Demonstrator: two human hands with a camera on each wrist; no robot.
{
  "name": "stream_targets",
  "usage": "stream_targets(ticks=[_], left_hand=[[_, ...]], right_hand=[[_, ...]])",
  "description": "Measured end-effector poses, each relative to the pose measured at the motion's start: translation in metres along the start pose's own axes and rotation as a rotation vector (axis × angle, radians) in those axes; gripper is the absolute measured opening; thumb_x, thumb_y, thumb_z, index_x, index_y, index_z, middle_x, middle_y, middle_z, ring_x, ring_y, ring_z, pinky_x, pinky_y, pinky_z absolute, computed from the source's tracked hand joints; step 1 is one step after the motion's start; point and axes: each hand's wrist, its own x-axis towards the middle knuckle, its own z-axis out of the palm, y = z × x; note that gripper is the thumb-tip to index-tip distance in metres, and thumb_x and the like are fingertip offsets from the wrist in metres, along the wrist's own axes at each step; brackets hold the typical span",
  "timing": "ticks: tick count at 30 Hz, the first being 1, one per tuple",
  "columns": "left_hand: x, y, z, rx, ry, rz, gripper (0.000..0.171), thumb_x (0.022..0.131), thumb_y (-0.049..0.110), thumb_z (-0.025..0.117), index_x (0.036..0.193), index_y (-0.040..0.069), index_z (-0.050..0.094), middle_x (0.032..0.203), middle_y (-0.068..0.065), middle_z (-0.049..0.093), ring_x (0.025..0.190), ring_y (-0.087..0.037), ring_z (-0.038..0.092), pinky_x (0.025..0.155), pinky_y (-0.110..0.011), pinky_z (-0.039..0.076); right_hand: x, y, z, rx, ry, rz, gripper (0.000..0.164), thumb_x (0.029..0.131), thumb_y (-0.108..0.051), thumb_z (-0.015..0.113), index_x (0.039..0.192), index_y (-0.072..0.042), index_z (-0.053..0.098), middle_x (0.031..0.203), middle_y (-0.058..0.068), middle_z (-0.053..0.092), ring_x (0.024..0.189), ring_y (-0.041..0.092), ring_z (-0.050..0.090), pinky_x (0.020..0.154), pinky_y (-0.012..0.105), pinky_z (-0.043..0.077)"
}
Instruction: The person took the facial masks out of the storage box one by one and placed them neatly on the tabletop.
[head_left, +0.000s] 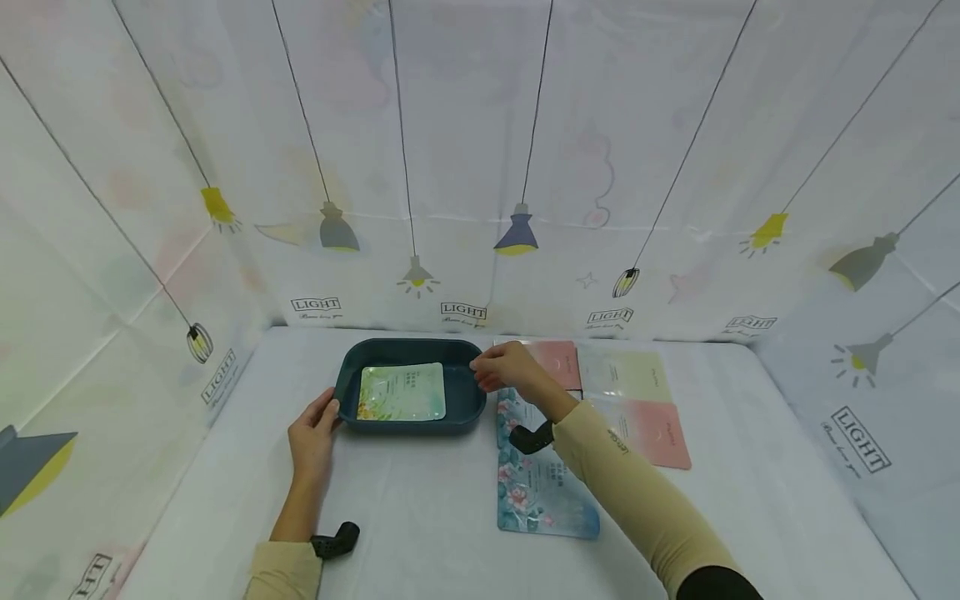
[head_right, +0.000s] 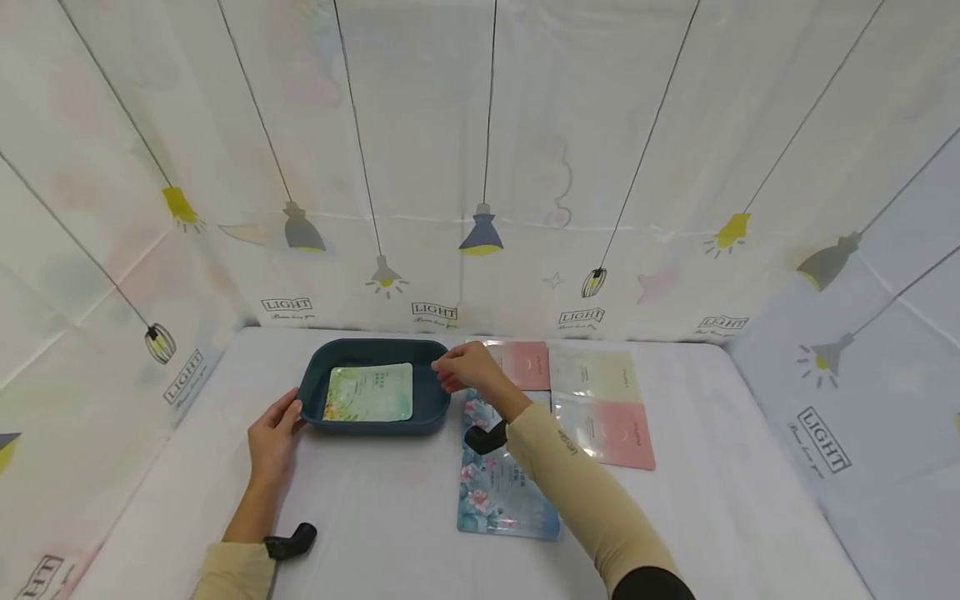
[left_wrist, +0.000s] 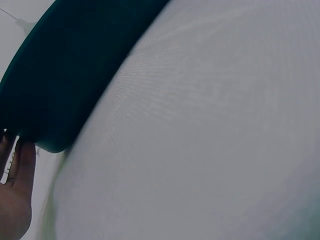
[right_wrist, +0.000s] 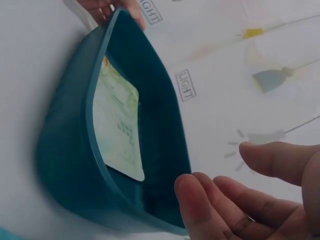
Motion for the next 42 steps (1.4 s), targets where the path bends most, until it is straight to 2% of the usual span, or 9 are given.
stream_targets(ticks=[9,13,19,23,27,30,33,39,42], left_hand=[[-0.002,0.003,-0.001,0.026,0.002,0.018,0.044,0.101,0.026,0.054,0.139,0.006,0.053,0.142,-0.013,0.054,0.125,-0.024,0.056,0.085,-0.007,0.051],[-0.002,0.002,-0.001,0.029,0.000,0.019,0.043,0.100,0.026,0.054,0.139,0.006,0.053,0.141,-0.013,0.055,0.125,-0.025,0.056,0.084,-0.006,0.051],[-0.002,-0.002,0.000,0.027,0.004,-0.005,0.044,0.100,0.027,0.056,0.139,0.006,0.054,0.140,-0.012,0.055,0.117,-0.013,0.058,0.083,-0.006,0.051],[-0.001,-0.003,0.001,0.034,0.011,0.004,0.043,0.100,0.028,0.055,0.138,0.007,0.054,0.140,-0.011,0.056,0.116,-0.012,0.059,0.083,-0.006,0.051],[-0.001,-0.002,0.001,0.030,0.008,0.019,0.043,0.100,0.028,0.055,0.138,0.008,0.054,0.140,-0.011,0.056,0.121,-0.020,0.058,0.082,-0.006,0.052],[0.000,-0.002,0.001,0.026,0.008,0.013,0.043,0.100,0.028,0.055,0.138,0.008,0.054,0.140,-0.011,0.056,0.122,-0.021,0.057,0.082,-0.006,0.052],[0.000,-0.002,0.001,0.028,0.009,0.005,0.043,0.100,0.028,0.055,0.138,0.008,0.054,0.141,-0.011,0.056,0.121,-0.019,0.058,0.083,-0.006,0.052],[0.001,0.000,0.000,0.016,0.003,0.003,0.045,0.099,0.029,0.056,0.139,0.008,0.054,0.141,-0.012,0.055,0.117,-0.013,0.058,0.084,-0.007,0.052],[0.001,-0.001,-0.001,0.002,0.005,-0.002,0.044,0.099,0.028,0.056,0.138,0.007,0.054,0.141,-0.011,0.055,0.118,-0.013,0.058,0.084,-0.007,0.052]], right_hand=[[0.021,-0.003,0.037,0.005,-0.035,0.016,0.030,0.093,-0.016,0.065,0.114,0.005,0.066,0.118,0.024,0.066,0.099,0.033,0.068,0.084,0.035,0.061],[0.029,-0.002,0.053,-0.036,-0.043,0.027,0.030,0.092,-0.015,0.066,0.115,0.005,0.065,0.114,0.021,0.067,0.101,0.036,0.067,0.084,0.037,0.060],[0.037,0.005,0.071,-0.231,-0.011,0.056,0.025,0.086,-0.016,0.073,0.103,0.002,0.068,0.099,0.011,0.069,0.078,0.024,0.069,0.070,0.032,0.060],[0.041,0.007,0.081,-0.377,-0.011,0.077,0.019,0.084,-0.018,0.076,0.082,-0.002,0.065,0.071,0.000,0.055,0.057,0.013,0.053,0.050,0.022,0.043],[0.043,0.006,0.088,-0.439,-0.001,0.101,0.022,0.084,-0.019,0.076,0.090,-0.001,0.065,0.073,0.001,0.050,0.064,0.015,0.048,0.053,0.024,0.038],[0.043,0.006,0.092,-0.424,0.019,0.108,0.038,0.083,-0.019,0.077,0.112,0.001,0.063,0.098,0.008,0.062,0.083,0.020,0.055,0.070,0.028,0.049],[0.043,0.005,0.094,-0.400,0.030,0.112,0.046,0.082,-0.019,0.077,0.119,0.003,0.059,0.115,0.014,0.063,0.092,0.023,0.058,0.081,0.033,0.053],[0.044,0.000,0.095,-0.295,0.059,0.141,0.036,0.082,-0.015,0.077,0.109,0.002,0.061,0.102,0.013,0.065,0.075,0.021,0.061,0.066,0.030,0.056],[0.047,0.001,0.095,-0.190,0.083,0.185,0.028,0.082,-0.010,0.076,0.104,0.002,0.064,0.092,0.012,0.065,0.071,0.023,0.065,0.068,0.033,0.061]])
